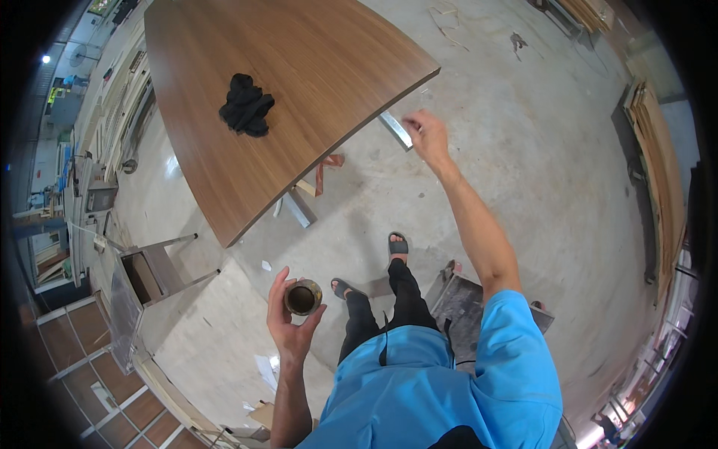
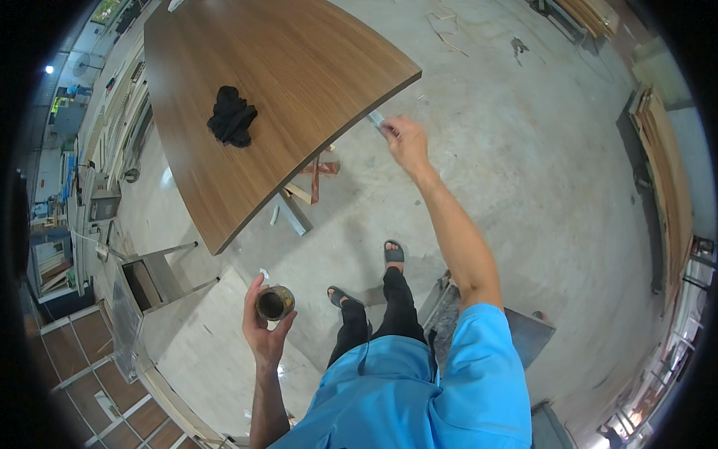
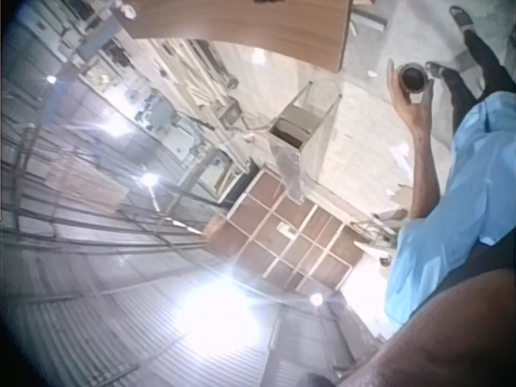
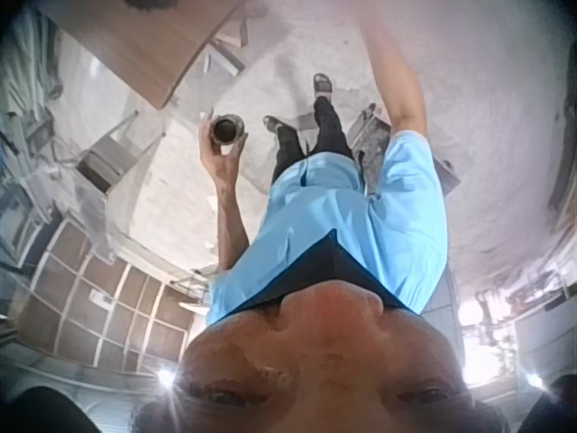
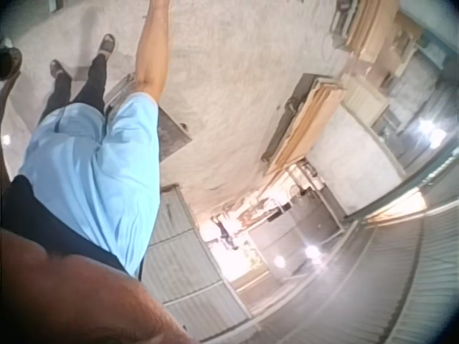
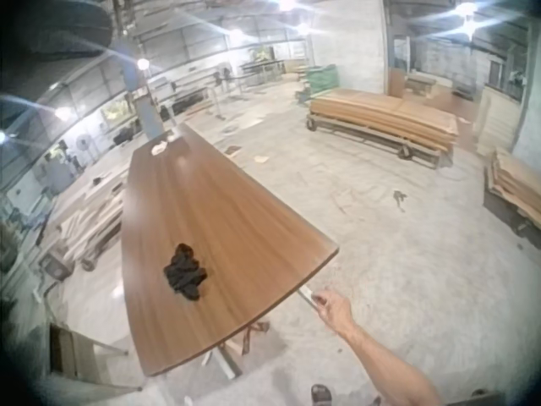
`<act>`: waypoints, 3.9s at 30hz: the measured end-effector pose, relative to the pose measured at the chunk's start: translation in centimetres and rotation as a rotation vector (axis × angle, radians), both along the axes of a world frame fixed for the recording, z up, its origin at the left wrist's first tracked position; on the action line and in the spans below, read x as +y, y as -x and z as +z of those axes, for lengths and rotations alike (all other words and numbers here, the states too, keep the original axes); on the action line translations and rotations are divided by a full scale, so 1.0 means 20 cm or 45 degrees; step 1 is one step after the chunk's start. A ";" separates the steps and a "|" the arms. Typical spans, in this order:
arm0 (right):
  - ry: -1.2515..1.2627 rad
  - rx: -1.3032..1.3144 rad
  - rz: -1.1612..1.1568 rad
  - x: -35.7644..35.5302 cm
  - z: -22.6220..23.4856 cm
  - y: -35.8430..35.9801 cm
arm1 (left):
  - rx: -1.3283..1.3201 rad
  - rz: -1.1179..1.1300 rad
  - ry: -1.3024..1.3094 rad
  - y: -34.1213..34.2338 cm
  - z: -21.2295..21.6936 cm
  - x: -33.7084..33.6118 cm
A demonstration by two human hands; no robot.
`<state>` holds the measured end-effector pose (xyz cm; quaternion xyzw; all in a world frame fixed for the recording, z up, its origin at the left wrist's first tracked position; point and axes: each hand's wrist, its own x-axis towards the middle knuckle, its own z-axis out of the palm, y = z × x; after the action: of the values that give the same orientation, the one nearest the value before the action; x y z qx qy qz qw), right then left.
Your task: The person applies a liquid finish to a large wooden tabletop using a small brush and a black cloth. They repeatedly dip the brush into a small container, apply the finish along the edges and surface, and wipe the area with the cloth. The person moves around the table to reach different sections.
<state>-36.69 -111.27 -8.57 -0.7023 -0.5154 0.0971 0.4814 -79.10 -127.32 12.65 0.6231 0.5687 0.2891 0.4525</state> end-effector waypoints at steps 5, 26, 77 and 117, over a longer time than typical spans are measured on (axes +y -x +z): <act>-0.248 0.143 -0.249 0.00 0.02 0.10 | -0.018 -0.029 -0.046 0.01 0.00 0.02; -0.239 0.079 -0.287 0.01 0.02 0.32 | -0.087 -0.007 -0.129 0.15 -0.05 -0.01; -0.036 0.167 -0.048 -0.07 0.09 0.88 | -0.119 0.529 -0.336 0.50 -0.62 1.05; -0.115 0.261 -0.240 0.09 -0.05 0.11 | -1.148 -0.273 -0.367 -0.82 0.96 0.28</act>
<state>-38.91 -109.52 -9.53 -0.7114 -0.3993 0.0994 0.5697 -62.64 -121.68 31.90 0.5473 0.2026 0.5578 0.5902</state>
